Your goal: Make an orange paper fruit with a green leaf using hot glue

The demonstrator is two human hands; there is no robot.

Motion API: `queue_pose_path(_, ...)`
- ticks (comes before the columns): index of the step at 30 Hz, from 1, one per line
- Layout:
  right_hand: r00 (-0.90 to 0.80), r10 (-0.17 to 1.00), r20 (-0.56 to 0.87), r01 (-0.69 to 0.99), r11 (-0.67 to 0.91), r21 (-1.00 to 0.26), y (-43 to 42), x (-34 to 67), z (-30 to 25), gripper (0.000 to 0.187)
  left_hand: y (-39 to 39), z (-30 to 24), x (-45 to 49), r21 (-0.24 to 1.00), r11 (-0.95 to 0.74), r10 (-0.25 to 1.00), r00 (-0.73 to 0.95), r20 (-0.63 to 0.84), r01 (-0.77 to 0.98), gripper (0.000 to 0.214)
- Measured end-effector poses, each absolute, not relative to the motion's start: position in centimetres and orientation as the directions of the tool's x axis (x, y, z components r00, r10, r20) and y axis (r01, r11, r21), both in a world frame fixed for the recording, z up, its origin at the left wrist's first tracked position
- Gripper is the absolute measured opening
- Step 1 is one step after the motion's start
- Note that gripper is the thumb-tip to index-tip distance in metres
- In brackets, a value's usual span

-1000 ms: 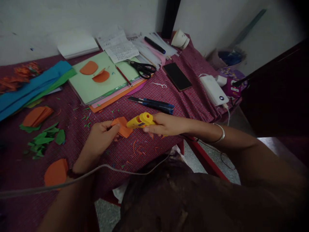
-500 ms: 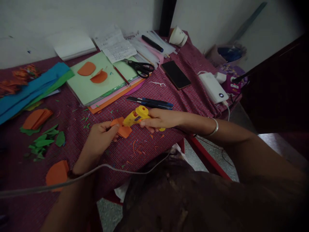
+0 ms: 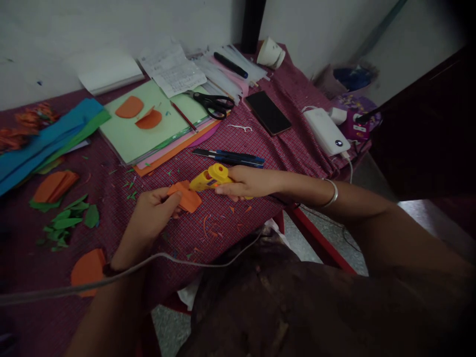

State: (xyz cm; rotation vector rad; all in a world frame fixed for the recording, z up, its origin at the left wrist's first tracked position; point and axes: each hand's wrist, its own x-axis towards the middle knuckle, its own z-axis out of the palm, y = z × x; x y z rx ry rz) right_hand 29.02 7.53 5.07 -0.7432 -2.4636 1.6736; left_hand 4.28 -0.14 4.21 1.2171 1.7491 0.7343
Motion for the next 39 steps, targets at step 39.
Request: queue_pose_path(39,-0.892,0.448,-0.051,0.349,0.614,-0.708,6.5,22.8,5.1,0.012,-0.2,4.2,4.2,0.832,0.308,0.951,-0.128,-0.281,0.461,0.030)
